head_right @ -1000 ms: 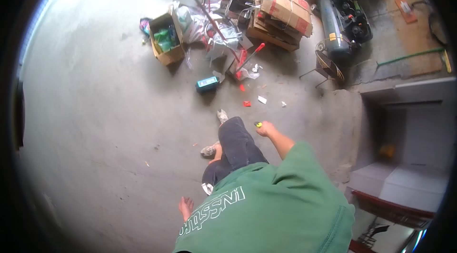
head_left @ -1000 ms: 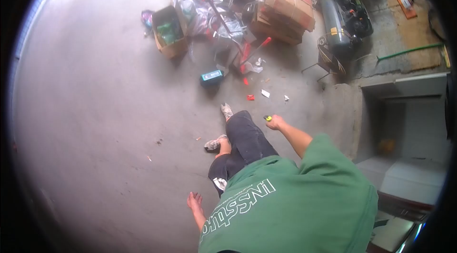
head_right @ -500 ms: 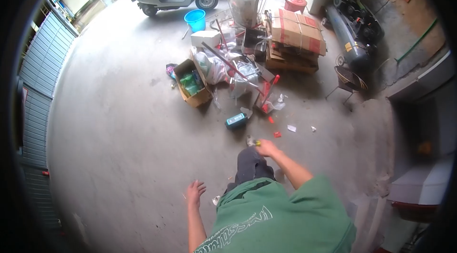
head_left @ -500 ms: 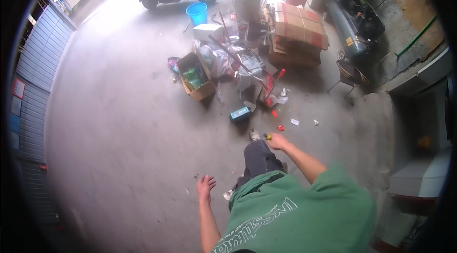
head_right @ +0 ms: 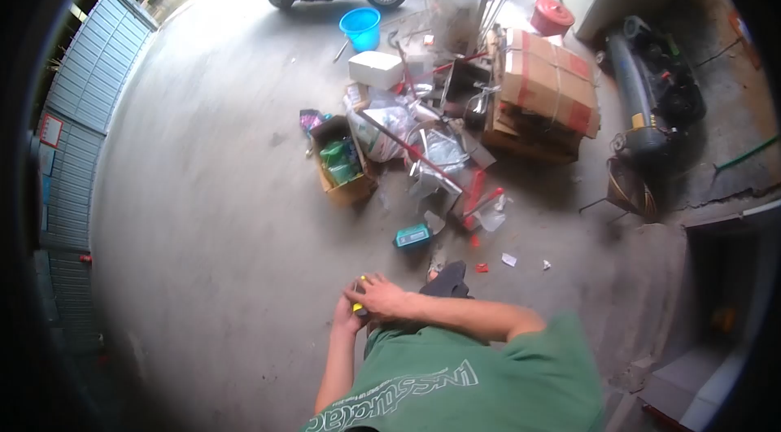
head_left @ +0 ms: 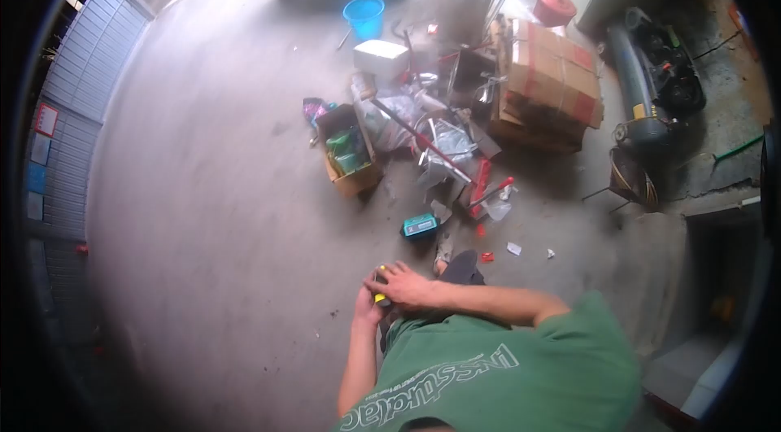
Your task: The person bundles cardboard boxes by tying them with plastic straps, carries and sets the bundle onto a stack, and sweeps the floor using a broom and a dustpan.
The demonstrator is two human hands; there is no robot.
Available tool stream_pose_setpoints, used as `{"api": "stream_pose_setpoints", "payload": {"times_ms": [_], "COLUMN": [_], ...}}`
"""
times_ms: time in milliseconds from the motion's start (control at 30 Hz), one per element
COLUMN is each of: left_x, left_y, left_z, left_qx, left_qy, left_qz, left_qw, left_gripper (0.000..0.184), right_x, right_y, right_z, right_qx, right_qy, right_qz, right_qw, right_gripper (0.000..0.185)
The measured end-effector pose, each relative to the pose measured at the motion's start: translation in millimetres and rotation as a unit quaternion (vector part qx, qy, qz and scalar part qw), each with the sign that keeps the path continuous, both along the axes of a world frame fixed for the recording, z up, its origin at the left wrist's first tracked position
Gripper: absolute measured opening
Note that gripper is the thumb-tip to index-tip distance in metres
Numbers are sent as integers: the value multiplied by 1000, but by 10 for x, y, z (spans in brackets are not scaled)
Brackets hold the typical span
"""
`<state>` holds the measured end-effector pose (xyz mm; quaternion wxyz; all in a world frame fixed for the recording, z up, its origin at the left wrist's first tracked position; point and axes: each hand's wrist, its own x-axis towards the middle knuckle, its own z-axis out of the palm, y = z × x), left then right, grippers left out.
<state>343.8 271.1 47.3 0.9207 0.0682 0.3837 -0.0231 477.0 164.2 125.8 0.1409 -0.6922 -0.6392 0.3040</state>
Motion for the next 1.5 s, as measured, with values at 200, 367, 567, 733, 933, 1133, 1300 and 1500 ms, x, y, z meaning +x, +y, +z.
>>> {"api": "stream_pose_setpoints", "payload": {"times_ms": [200,367,567,733,933,1133,1300,1500], "left_x": [712,1225,1729,2183,2384,2712,3346,3875], "left_y": [604,1213,2245,2953,3264,3270,2578,775], "left_z": [-102,-122,-231,-115,-10,-307,-203,-339], "left_qx": [16,34,70,174,251,257,248,175], "left_qy": [10,141,172,202,215,213,164,-26], "left_qz": [-30,-36,-143,-208,-315,-422,-513,-694], "left_qw": [999,989,972,941,890,843,805,698], "left_gripper": [28,15,16,16,20,23,26,33], "right_x": [949,1700,2646,3634,4197,3649,3208,2430], "right_y": [231,523,1431,2408,2156,190,-1122,-2393], "right_z": [-23,-682,-1234,-1995,-2273,-830,438,829], "right_qx": [-83,-83,81,223,208,327,225,231], "right_qy": [148,278,785,777,622,619,716,676], "right_qz": [-95,-349,-592,-588,-755,-714,-658,-699], "right_qw": [981,891,166,22,3,-12,-61,4], "right_gripper": [79,62,84,94,11,15,19,28]}}
